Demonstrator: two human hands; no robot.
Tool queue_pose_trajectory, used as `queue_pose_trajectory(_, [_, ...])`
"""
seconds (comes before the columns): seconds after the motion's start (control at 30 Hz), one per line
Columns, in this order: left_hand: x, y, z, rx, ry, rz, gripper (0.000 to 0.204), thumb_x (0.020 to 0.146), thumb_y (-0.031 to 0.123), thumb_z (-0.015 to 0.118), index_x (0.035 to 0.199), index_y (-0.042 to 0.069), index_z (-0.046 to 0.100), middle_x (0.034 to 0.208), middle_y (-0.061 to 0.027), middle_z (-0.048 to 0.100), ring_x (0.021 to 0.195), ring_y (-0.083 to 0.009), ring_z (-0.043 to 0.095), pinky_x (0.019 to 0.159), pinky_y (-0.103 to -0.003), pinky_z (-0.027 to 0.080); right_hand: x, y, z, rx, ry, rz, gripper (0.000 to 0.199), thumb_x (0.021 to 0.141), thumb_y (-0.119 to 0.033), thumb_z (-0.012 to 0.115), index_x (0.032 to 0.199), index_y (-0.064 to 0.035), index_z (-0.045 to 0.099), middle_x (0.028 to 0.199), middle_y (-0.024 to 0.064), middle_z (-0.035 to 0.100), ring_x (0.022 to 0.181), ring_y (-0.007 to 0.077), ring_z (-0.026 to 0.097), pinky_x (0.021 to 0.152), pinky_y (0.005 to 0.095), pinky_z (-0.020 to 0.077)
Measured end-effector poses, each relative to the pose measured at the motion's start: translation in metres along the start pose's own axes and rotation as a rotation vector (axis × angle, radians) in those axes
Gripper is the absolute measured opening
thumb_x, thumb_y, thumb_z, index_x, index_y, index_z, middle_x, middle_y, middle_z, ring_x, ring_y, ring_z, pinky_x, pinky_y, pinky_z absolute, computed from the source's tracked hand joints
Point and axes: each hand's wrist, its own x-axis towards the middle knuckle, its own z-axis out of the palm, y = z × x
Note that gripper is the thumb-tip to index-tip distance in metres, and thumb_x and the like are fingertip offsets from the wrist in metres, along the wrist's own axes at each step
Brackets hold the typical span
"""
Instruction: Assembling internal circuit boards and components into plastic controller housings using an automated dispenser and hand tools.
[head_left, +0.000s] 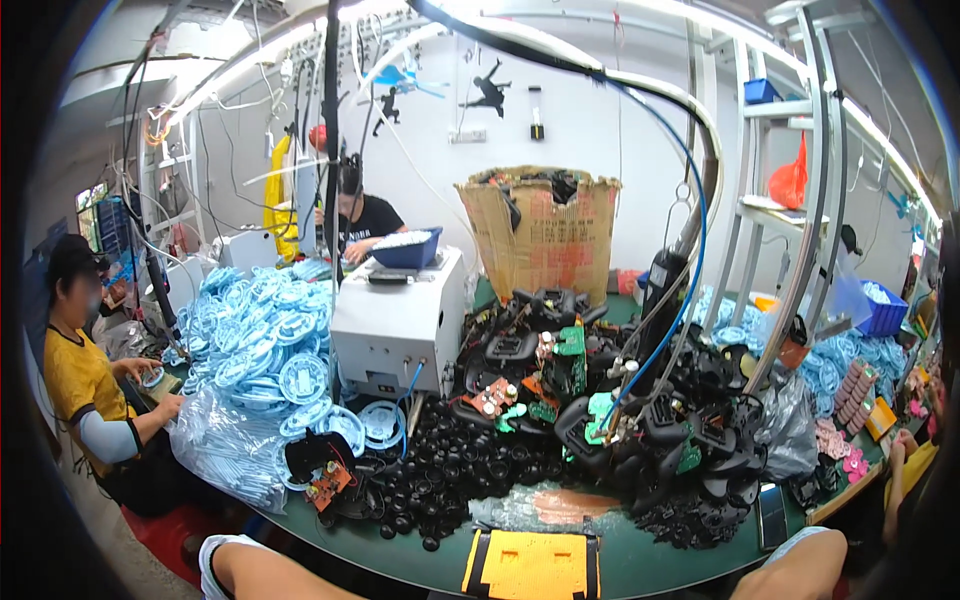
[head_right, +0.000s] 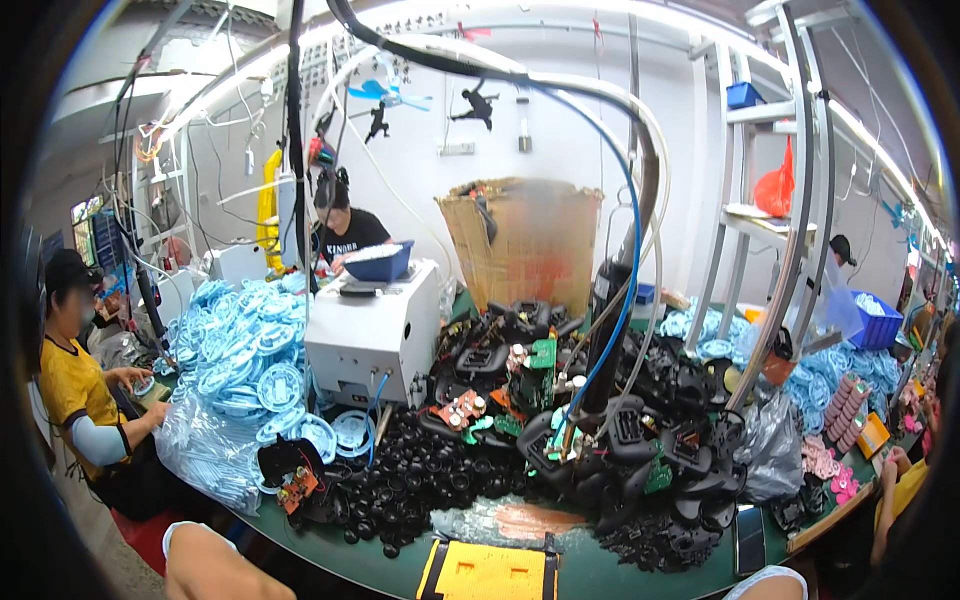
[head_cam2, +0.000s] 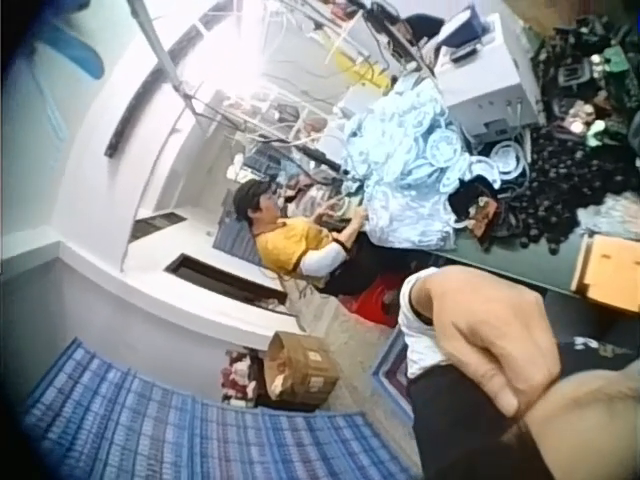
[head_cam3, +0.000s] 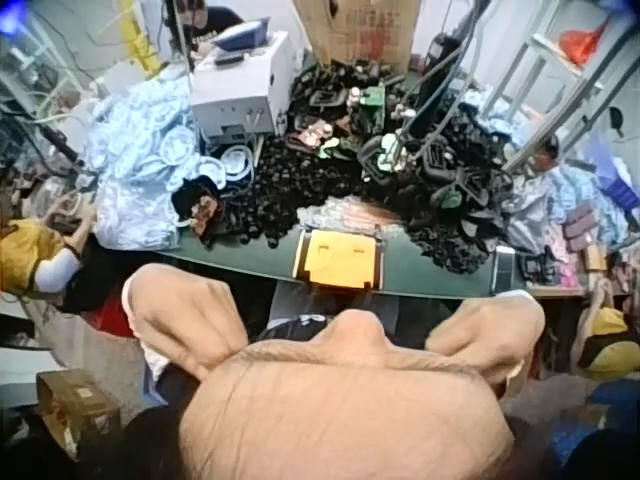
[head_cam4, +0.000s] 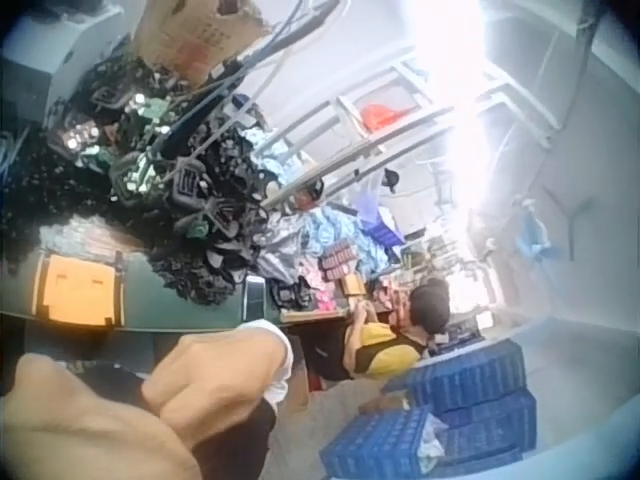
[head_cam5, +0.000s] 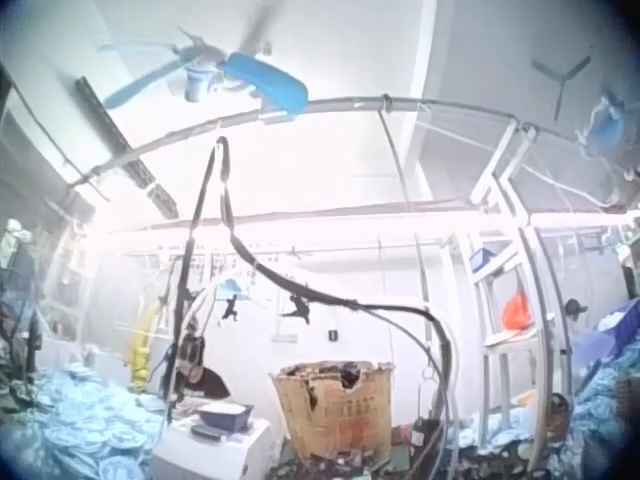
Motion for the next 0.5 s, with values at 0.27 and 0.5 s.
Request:
queue_pose_trajectory(0.27, [0.024,-0.022,-0.012,1.129,0.747,-0.066,0.041,0.078,0.004,0.077,0.115,-0.007,0.065,0.089,-0.0110,0.070,0.065,-0.0135,0.062,0.056,-0.025,0.050,0.051,0.022,-0.009,-1.200,0.829,-0.152,0.034,0.080,-0.021,0.080,0.105,-0.0035,0.065,0.080,0.0083,0.070,0.064,0.0176,0.067,0.054,0.0264,0.0526])
queue_pose_trajectory(0.5, [0.068,0.032,0.047,0.701,0.918,-0.107,0.028,0.091,0.015,0.062,0.118,0.006,0.064,0.085,-0.0087,0.066,0.070,-0.0206,0.061,0.062,-0.031,0.048,0.047,-0.048,0.010,-0.553,0.783,-0.014,0.036,0.102,-0.032,0.045,0.104,0.0007,0.060,0.089,0.0172,0.066,0.082,0.0257,0.065,0.060,0.0345,0.0547])
